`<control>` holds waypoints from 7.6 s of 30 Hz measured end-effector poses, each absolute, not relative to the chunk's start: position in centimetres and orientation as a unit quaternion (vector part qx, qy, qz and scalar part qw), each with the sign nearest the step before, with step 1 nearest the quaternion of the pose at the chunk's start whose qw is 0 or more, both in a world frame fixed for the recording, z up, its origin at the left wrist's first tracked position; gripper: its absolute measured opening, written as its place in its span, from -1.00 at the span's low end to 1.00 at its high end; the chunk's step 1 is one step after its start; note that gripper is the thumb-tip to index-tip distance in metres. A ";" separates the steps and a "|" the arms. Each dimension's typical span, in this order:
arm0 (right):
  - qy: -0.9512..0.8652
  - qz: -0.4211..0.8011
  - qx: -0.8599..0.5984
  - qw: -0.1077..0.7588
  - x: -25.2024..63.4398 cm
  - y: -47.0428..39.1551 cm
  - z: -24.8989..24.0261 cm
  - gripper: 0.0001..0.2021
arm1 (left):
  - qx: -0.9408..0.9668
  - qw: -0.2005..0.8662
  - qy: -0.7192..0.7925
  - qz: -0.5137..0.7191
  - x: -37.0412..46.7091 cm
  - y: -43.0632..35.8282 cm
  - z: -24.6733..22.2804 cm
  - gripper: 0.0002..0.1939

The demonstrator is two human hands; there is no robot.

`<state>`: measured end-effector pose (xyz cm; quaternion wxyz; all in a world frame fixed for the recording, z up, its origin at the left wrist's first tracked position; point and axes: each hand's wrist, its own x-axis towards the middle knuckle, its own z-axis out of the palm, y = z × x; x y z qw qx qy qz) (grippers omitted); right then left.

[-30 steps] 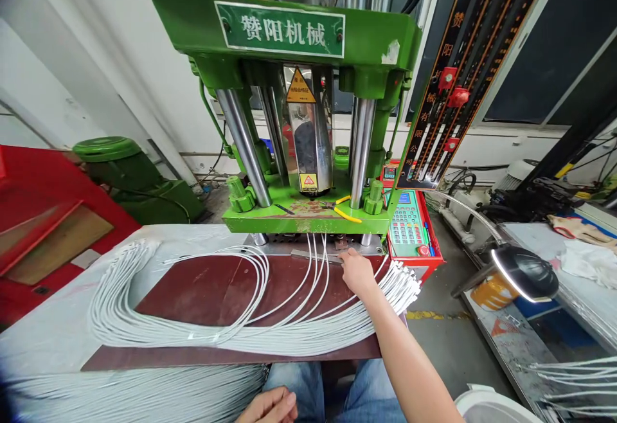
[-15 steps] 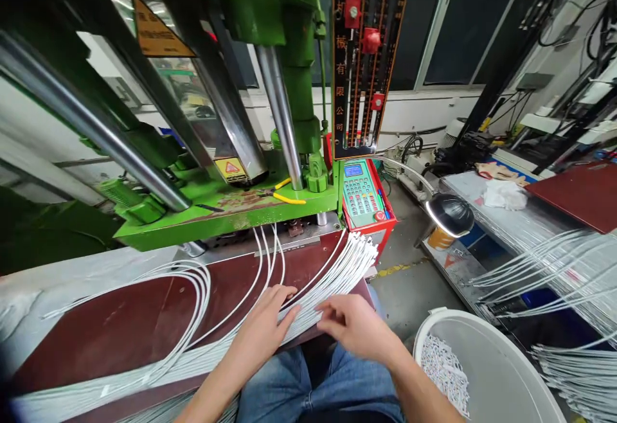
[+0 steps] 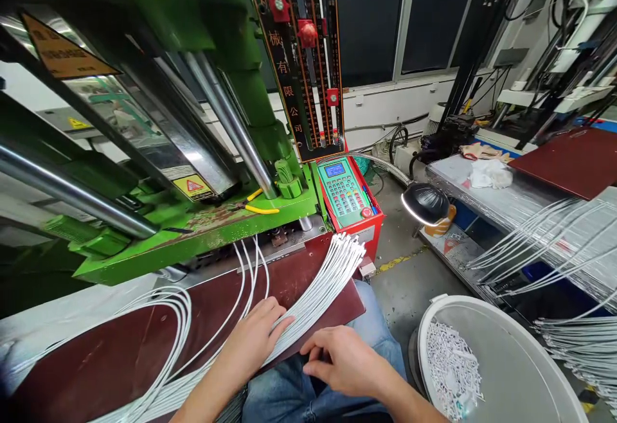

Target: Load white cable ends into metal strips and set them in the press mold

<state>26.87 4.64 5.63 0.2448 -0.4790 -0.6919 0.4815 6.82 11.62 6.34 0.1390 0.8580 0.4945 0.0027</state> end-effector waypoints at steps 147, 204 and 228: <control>-0.447 0.754 -0.306 0.372 22.9 8.0 6.5 -0.55 | 0.674 0.618 0.394 0.092 2.7 11.8 13.3 -0.62; -0.844 0.293 -0.404 0.195 25.7 15.5 10.4 -0.69 | 0.293 0.807 0.324 0.397 12.2 6.6 5.0 -0.79; -0.681 0.394 -0.558 0.263 29.3 13.4 9.9 -0.67 | 0.332 0.772 0.358 0.407 12.1 6.6 5.4 -0.75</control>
